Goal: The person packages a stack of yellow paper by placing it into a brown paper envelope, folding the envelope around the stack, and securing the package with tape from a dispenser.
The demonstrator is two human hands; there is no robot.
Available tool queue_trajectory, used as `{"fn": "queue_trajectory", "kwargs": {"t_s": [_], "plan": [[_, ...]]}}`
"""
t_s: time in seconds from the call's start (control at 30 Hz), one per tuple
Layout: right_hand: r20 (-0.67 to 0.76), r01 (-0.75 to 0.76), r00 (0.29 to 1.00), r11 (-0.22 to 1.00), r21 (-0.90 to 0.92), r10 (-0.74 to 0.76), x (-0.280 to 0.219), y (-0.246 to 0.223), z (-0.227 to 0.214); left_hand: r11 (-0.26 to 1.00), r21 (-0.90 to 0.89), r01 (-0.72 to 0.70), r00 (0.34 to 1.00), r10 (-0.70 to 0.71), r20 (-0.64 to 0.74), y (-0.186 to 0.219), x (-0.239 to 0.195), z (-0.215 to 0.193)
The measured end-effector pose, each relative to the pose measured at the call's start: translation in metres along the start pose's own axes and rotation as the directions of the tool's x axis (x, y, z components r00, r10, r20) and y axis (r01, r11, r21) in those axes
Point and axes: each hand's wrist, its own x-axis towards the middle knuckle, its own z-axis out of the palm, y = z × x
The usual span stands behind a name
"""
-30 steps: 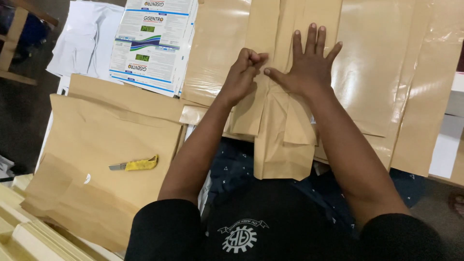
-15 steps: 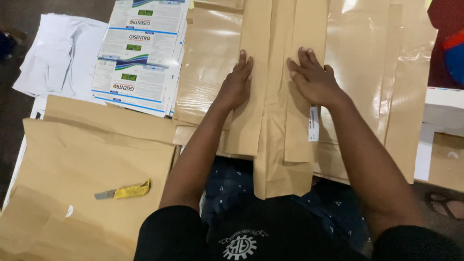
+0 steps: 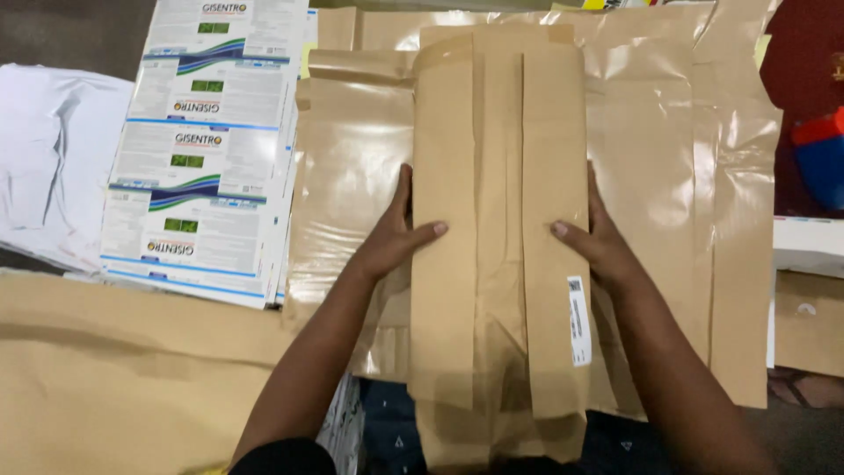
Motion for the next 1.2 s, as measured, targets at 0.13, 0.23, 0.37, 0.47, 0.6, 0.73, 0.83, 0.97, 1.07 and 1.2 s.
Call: {"fn": "queue_trajectory", "kwargs": {"t_s": [0.13,0.23,0.37,0.47,0.6,0.73,0.83,0.97,1.07,1.2], "plan": [[-0.044,-0.084,0.995,0.975,0.204,0.095,-0.009,0.0,0.019,0.991,-0.126,0.04,0.999,-0.04,-0.004,0.024,0.003,0.016],[-0.194,-0.271,0.925,0.926,0.265,0.326,-0.013,-0.002,0.023,0.968,-0.222,0.114,0.993,-0.113,0.018,0.038,0.002,0.017],[-0.157,-0.179,0.962,0.951,0.252,0.223,-0.012,0.004,0.011,0.982,-0.019,0.187,0.981,-0.186,0.052,0.049,0.009,0.013],[-0.119,-0.113,0.985,0.99,0.084,0.122,-0.012,-0.004,0.013,0.974,0.107,0.2,0.978,-0.204,0.033,0.057,0.011,0.017],[-0.103,-0.16,0.983,0.983,-0.087,0.151,-0.013,-0.028,0.012,0.93,0.276,0.241,0.969,-0.217,-0.118,0.072,0.003,0.036],[-0.029,0.184,0.959,0.694,-0.696,-0.283,-0.017,-0.023,0.012,0.686,0.695,0.217,0.962,-0.029,-0.271,0.057,-0.02,0.062],[0.045,0.11,0.982,0.361,-0.926,-0.185,-0.02,-0.026,0.016,0.346,0.918,0.194,0.968,0.082,-0.236,0.058,-0.028,0.097],[0.134,0.203,0.961,0.285,-0.937,-0.244,-0.007,-0.027,0.021,0.426,0.867,0.258,0.96,-0.01,-0.281,0.068,-0.022,0.13],[0.178,0.237,0.963,0.322,-0.917,-0.201,-0.003,-0.031,0.015,0.445,0.816,0.368,0.928,-0.125,-0.35,0.082,-0.025,0.151],[0.212,0.245,0.969,0.377,-0.893,-0.127,0.007,-0.039,0.011,0.36,0.808,0.466,0.885,-0.188,-0.426,0.092,-0.025,0.167]]}}
